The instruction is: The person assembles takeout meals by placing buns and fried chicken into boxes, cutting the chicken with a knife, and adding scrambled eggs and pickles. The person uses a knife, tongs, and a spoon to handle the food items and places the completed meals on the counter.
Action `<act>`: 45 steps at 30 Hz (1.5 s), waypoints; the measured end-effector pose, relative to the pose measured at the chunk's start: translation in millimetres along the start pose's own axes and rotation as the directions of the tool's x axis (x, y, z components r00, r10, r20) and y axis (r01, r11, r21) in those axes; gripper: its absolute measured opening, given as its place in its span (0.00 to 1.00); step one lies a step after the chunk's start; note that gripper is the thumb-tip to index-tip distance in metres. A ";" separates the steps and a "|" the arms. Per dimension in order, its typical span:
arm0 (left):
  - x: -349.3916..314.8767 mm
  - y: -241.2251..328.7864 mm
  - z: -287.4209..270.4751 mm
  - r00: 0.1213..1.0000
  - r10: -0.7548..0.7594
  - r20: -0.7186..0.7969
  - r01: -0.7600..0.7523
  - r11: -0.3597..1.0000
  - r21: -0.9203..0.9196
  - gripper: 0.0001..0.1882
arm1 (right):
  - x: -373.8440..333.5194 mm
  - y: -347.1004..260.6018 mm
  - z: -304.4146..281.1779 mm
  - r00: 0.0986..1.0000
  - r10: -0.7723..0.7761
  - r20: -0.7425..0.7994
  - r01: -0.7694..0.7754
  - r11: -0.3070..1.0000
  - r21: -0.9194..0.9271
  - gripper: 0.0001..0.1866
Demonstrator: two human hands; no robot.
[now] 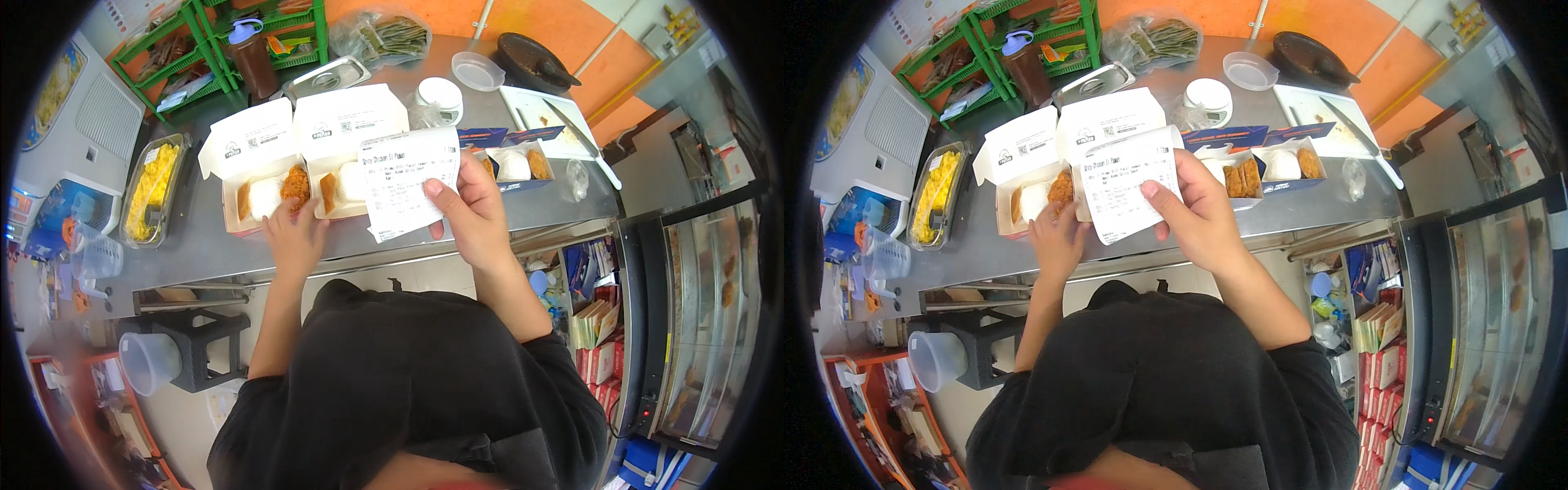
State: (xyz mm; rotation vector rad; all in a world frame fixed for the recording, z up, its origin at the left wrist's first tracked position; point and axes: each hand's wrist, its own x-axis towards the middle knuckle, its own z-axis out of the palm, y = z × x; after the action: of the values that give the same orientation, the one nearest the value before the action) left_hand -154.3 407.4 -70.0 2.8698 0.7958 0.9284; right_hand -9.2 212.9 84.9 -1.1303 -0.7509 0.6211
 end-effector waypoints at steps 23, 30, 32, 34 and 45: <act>-50.3 -114.6 10.4 0.969 -0.128 -0.211 0.170 0.965 0.198 0.10 | 41.1 45.5 12.1 0.997 0.071 0.036 -0.075 0.989 0.129 0.16; -67.8 -166.5 -2.6 0.936 -0.134 -0.325 0.255 0.895 0.366 0.14 | 75.4 81.6 47.5 0.962 -0.010 0.274 0.082 0.964 -0.254 0.14; -79.6 -156.2 -4.5 0.892 -0.187 -0.411 0.348 0.864 0.364 0.18 | 94.3 95.9 60.8 0.919 0.014 0.395 0.202 0.841 -0.501 0.12; -97.0 -134.1 -6.4 0.868 -0.219 -0.446 0.343 0.914 0.218 0.21 | 114.2 112.9 80.5 0.809 -0.090 0.580 0.459 0.714 -0.529 0.10; -121.2 -186.8 -79.7 0.257 -0.836 -0.484 0.799 0.466 -0.381 0.24 | 188.1 184.7 198.8 0.664 0.132 0.736 0.532 0.607 -0.590 0.23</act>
State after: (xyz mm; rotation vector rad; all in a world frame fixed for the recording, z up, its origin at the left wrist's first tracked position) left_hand -368.8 501.7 -102.3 1.4735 1.9785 1.5788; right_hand -64.3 526.3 -3.2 -1.5441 -2.0054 0.5173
